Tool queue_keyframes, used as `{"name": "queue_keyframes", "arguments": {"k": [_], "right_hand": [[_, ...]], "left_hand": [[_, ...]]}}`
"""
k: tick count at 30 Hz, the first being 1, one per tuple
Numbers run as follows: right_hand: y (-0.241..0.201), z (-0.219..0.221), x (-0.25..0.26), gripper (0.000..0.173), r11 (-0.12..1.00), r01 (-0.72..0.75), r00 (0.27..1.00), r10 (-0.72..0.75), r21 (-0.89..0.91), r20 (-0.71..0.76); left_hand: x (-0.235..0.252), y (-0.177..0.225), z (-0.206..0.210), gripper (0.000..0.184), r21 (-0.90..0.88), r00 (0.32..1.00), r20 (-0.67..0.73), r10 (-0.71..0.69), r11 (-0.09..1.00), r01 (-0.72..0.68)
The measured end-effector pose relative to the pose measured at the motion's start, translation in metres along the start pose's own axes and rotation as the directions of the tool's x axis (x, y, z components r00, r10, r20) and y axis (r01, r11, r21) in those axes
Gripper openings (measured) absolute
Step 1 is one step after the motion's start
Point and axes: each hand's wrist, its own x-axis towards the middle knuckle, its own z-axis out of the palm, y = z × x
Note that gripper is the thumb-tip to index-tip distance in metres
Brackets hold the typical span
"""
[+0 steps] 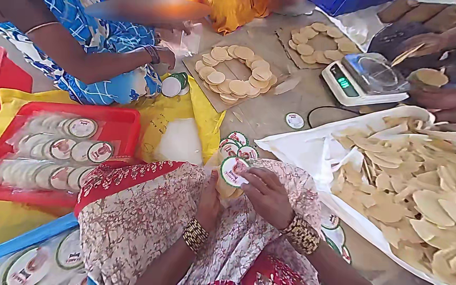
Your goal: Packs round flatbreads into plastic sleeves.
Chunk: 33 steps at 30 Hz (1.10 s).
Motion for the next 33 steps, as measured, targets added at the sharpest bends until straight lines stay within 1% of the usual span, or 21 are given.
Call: {"name": "queue_keyframes", "arguments": {"k": [1, 3, 5, 6, 8, 9, 10, 12, 13, 15, 16, 17, 18, 19, 20, 21, 23, 26, 28, 30, 33], "right_hand": [[0.001, 0.006, -0.007, 0.018, 0.999, 0.032, 0.997, -0.032, 0.007, 0.069], [0.001, 0.014, -0.017, 0.02, 0.998, 0.039, 0.986, -0.046, 0.05, 0.158], [0.002, 0.017, -0.022, 0.027, 0.993, 0.001, 0.984, -0.022, 0.117, 0.177], [0.005, 0.016, -0.022, 0.034, 0.987, -0.048, 0.985, 0.021, 0.152, 0.173], [0.02, 0.011, -0.017, 0.047, 0.967, -0.195, 0.975, 0.172, 0.164, 0.143], [0.033, 0.008, -0.013, 0.049, 0.944, -0.298, 0.95, 0.279, 0.14, 0.136], [0.051, 0.005, -0.008, 0.047, 0.906, -0.41, 0.909, 0.395, 0.107, 0.136], [0.1, 0.004, 0.0, 0.046, 0.79, -0.613, 0.784, 0.606, 0.016, 0.134], [0.13, 0.003, 0.004, 0.05, 0.703, -0.709, 0.687, 0.704, -0.044, 0.177], [0.191, 0.003, 0.009, 0.063, 0.504, -0.85, 0.456, 0.85, -0.154, 0.265], [0.221, 0.006, 0.009, 0.07, 0.409, -0.889, 0.346, 0.896, -0.208, 0.279], [0.248, 0.008, 0.01, 0.075, 0.327, -0.909, 0.252, 0.925, -0.259, 0.284], [0.271, 0.011, 0.01, 0.082, 0.262, -0.914, 0.174, 0.943, -0.311, 0.285], [0.29, 0.014, 0.011, 0.088, 0.219, -0.903, 0.113, 0.952, -0.371, 0.286], [0.304, 0.016, 0.013, 0.092, 0.195, -0.888, 0.073, 0.954, -0.416, 0.292], [0.315, 0.018, 0.015, 0.094, 0.193, -0.871, 0.055, 0.952, -0.452, 0.3], [0.327, 0.023, 0.02, 0.092, 0.224, -0.833, 0.06, 0.945, -0.505, 0.32], [0.337, 0.029, 0.031, 0.082, 0.279, -0.787, 0.074, 0.928, -0.551, 0.364], [0.346, 0.032, 0.034, 0.078, 0.295, -0.761, 0.071, 0.923, -0.577, 0.379], [0.356, 0.033, 0.035, 0.078, 0.284, -0.765, 0.056, 0.924, -0.579, 0.379], [0.369, 0.03, 0.032, 0.078, 0.247, -0.807, 0.034, 0.926, -0.537, 0.375]], "left_hand": [[0.0, -0.001, -0.001, 0.036, -0.015, 1.0, 0.027, 0.006, 1.0, -0.006], [0.0, -0.002, -0.003, 0.024, -0.039, 0.998, 0.065, 0.026, 0.999, -0.023], [-0.001, -0.001, 0.001, 0.015, -0.05, 1.0, 0.023, -0.01, 0.999, 0.012], [-0.001, -0.001, 0.002, 0.014, -0.048, 1.0, 0.0, -0.03, 0.998, 0.03], [-0.001, 0.0, 0.004, 0.015, -0.025, 0.999, -0.03, -0.043, 0.999, 0.042], [0.0, -0.001, 0.004, 0.017, -0.011, 0.998, -0.042, -0.047, 0.999, 0.046], [0.001, -0.002, 0.005, 0.018, -0.003, 0.997, -0.053, -0.047, 0.999, 0.047], [0.004, -0.005, 0.006, 0.02, 0.024, 0.997, -0.061, -0.046, 0.999, 0.048], [0.005, -0.005, 0.007, 0.02, 0.042, 0.996, -0.066, -0.053, 0.998, 0.056], [0.008, -0.008, 0.008, 0.017, 0.05, 0.994, -0.09, -0.062, 0.996, 0.067], [0.01, -0.01, 0.008, 0.018, 0.044, 0.993, -0.095, -0.069, 0.996, 0.073], [0.012, -0.012, 0.007, 0.018, 0.037, 0.993, -0.097, -0.073, 0.996, 0.077], [0.013, -0.014, 0.007, 0.018, 0.036, 0.992, -0.105, -0.072, 0.996, 0.076], [0.014, -0.015, 0.007, 0.019, 0.043, 0.991, -0.116, -0.069, 0.996, 0.074], [0.015, -0.016, 0.008, 0.02, 0.047, 0.988, -0.138, -0.068, 0.996, 0.075], [0.016, -0.018, 0.008, 0.021, 0.047, 0.984, -0.163, -0.078, 0.995, 0.087], [0.019, -0.02, 0.009, 0.024, 0.048, 0.972, -0.204, -0.116, 0.991, 0.128], [0.023, -0.021, 0.009, 0.026, 0.022, 0.965, -0.224, -0.139, 0.989, 0.148], [0.024, -0.022, 0.011, 0.022, 0.015, 0.966, -0.219, -0.141, 0.989, 0.147], [0.025, -0.021, 0.013, 0.019, 0.01, 0.966, -0.217, -0.142, 0.989, 0.147], [0.025, -0.023, 0.012, 0.02, -0.002, 0.971, -0.199, -0.133, 0.991, 0.136]]}}
